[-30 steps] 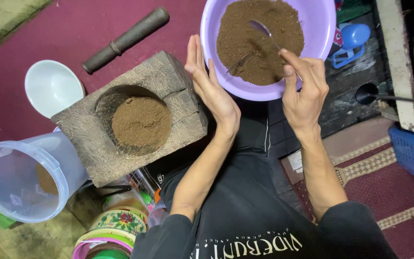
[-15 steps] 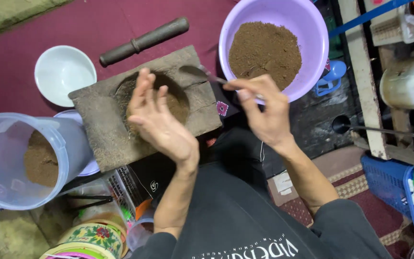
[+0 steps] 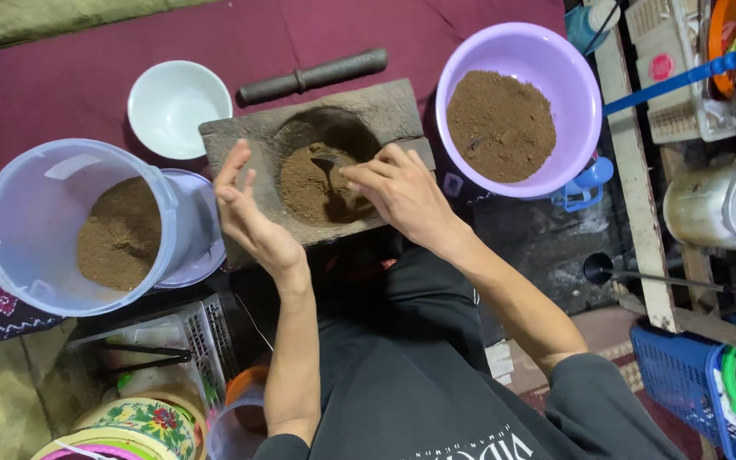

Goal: Scooping brown powder from a stone mortar into a plastic bowl using a spoon

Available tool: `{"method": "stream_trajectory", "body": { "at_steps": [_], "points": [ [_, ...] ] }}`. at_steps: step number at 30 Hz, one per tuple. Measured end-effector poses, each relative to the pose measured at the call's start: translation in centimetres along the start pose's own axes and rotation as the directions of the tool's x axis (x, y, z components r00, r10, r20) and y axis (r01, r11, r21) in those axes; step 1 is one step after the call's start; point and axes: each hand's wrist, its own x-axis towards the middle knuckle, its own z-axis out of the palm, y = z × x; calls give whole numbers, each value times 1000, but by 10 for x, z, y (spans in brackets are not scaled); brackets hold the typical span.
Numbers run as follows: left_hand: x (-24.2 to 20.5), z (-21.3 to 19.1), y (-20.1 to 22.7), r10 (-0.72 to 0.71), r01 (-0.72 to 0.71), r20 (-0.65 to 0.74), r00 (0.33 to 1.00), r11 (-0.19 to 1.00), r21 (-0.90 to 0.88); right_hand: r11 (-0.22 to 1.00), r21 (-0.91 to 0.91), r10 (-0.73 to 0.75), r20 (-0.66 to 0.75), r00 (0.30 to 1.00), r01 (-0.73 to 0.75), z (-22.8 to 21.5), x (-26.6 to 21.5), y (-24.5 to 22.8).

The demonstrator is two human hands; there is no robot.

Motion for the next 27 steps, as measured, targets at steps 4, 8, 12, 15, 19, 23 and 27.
{"method": "stream_trajectory", "body": {
  "at_steps": [4, 8, 12, 15, 19, 23, 27],
  "points": [
    [1, -1, -2, 5, -5, 0, 1000, 1000, -24, 996, -26, -87, 38, 995, 88, -7, -10, 2],
    [5, 1, -10, -36, 33, -35, 999, 997, -75, 994, 4, -113, 60, 992, 113, -16, -15, 11],
    [3, 1, -10, -39, 36, -45, 998, 998, -60, 994, 91, -63, -24, 998, 65, -22, -8, 28],
    [3, 2, -15, -4, 1, -57, 998, 999, -54, 998, -24, 60, -71, 996, -62, -5, -3, 39],
    [4, 0, -17, -8, 4, -62, 998, 999, -53, 1000, -5, -9, -41, 999, 9, 7, 0, 22],
    [2, 1, -12, -37, 33, -54, 998, 997, -73, 995, 76, -75, 53, 996, 71, -5, -6, 1],
    [1, 0, -13, -42, 40, -22, 999, 997, -69, 994, 94, -58, 52, 997, 53, -15, -16, 13]
  ]
}}
